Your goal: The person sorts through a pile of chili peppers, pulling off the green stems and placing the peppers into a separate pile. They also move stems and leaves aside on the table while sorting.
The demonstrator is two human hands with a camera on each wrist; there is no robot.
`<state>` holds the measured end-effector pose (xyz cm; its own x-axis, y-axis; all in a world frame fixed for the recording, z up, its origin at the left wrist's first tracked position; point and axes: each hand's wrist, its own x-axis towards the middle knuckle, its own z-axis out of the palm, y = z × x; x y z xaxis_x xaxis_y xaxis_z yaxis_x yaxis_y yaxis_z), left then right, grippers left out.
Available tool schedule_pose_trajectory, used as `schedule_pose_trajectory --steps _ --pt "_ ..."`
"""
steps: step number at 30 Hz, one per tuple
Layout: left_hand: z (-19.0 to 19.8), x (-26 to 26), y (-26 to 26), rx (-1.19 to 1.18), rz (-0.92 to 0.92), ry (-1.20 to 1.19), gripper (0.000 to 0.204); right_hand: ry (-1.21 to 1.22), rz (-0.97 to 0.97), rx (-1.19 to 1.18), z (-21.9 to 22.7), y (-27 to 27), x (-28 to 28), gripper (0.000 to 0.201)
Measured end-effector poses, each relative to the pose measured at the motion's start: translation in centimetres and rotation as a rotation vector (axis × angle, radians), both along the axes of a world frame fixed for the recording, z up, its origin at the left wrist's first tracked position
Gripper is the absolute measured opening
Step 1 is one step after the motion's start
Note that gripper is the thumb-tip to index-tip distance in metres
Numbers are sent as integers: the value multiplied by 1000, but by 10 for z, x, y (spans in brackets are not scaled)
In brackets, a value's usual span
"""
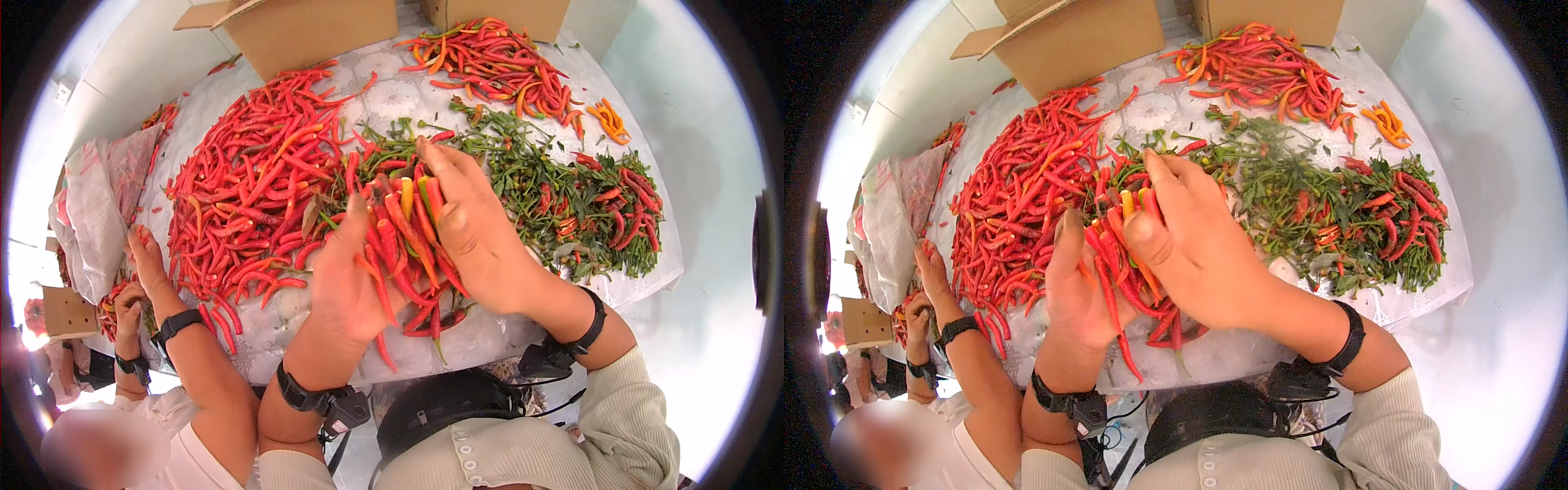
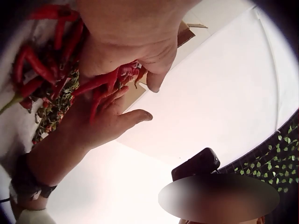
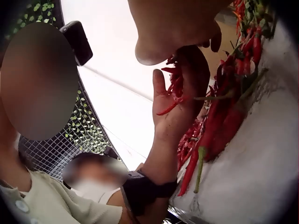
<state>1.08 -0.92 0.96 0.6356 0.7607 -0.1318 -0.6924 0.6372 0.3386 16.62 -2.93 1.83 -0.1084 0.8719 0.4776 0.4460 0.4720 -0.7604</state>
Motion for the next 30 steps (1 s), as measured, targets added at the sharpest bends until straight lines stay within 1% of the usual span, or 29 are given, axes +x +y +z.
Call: schedule_pose_trajectory --steps 1,4,5,8,9,12,13,16,17,20,21,24,25,28,30 --pt "0 1 -1 23 22 27 35 -57 -17 14 1 -1 0 77" --pt "-7 -3 -7 92 2 49 38 -103 10 65 0 -3 -4 86" --pt "-3 -4 -8 74 -15 50 45 -118 46 91 -3 -1 -3 90" --pt "2 0 -11 135 25 345 48 -224 43 74 3 -8 -4 92" --pt "10 6 -14 156 70 355 49 -213 59 91 4 -8 -4 94" --pt "10 8 -10 78 70 352 47 -159 77 81 3 -7 -2 94" --pt "12 9 -11 1 91 410 44 -101 54 125 2 -6 1 88" --pt "17 3 -7 154 45 405 40 -53 -47 6 13 0 21 75" --pt "21 3 -9 71 92 438 40 -156 -71 -25 16 1 29 66" --pt "44 12 -6 166 66 544 42 -459 -130 -127 11 3 54 42" --pt "53 17 -4 193 91 619 43 -466 -196 -85 6 5 57 34" --pt "69 36 15 371 145 771 43 -623 -316 -67 3 3 74 29" --pt "68 42 27 447 159 770 42 -725 -284 -151 2 1 81 22" --pt "72 58 68 728 113 893 45 -771 -251 -317 18 -1 97 17" --pt "82 71 94 808 13 933 49 -735 -294 -180 19 4 104 18"
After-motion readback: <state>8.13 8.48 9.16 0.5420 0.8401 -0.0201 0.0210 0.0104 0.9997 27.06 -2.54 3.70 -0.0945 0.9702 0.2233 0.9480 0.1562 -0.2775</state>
